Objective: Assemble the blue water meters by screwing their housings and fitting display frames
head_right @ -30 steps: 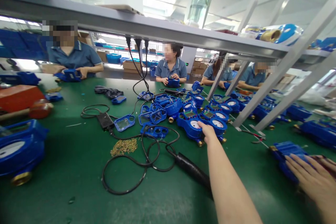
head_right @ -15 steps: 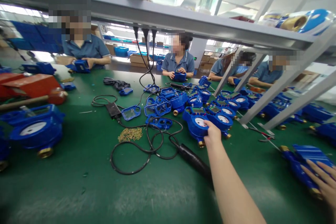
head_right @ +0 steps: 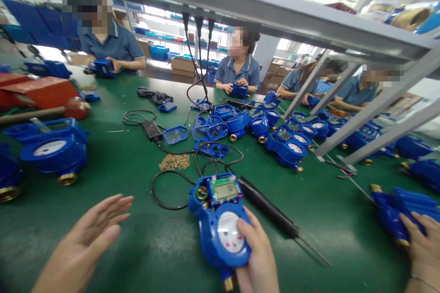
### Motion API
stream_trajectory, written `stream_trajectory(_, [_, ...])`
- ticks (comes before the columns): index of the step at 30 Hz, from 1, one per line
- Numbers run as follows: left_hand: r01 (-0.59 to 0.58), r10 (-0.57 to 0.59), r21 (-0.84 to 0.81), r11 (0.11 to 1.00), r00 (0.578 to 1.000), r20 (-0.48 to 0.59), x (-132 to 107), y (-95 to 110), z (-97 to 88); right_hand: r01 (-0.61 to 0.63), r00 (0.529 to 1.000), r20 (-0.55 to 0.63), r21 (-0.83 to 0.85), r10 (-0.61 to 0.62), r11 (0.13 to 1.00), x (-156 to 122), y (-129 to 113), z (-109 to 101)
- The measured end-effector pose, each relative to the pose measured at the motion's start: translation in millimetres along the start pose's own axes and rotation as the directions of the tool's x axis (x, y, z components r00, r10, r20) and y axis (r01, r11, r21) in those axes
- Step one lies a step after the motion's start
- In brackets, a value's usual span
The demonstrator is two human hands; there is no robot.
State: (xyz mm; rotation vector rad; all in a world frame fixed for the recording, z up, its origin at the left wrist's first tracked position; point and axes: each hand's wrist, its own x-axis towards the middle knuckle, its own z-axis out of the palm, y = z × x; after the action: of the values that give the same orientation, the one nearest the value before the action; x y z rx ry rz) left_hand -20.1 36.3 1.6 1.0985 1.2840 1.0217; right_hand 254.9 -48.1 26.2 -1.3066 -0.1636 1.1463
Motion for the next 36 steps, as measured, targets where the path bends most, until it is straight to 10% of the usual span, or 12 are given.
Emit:
stream_trajectory(5, [-0.087,0.070,0.050,0.995,0.960,0.271,-8.3,-4.5,48.6,-0.100,0.989,0.103,-0.026,0.102,0.995,-20.7,52.7,40.5])
stream_trajectory(11, [-0.003,0.004,-0.002,1.000,0.954,0.299,-1.2,-4.3,42.3,-0.043,0.983,0.173,-0.124,0.065,0.991,-30.5,87.1,50.3])
stream_trajectory(21, [-0.015,0.079,-0.171,0.985,0.925,0.373,5.2,-15.6,37.1,0.235,0.918,0.395,-0.474,-0.033,0.849,8.3,22.8,74.4])
stream_trajectory(36, [-0.070,0.103,-0.097,0.993,0.916,0.388,6.6,-20.2,32.5,0.140,0.877,0.450,-0.571,0.166,0.809,19.4,9.3,115.8])
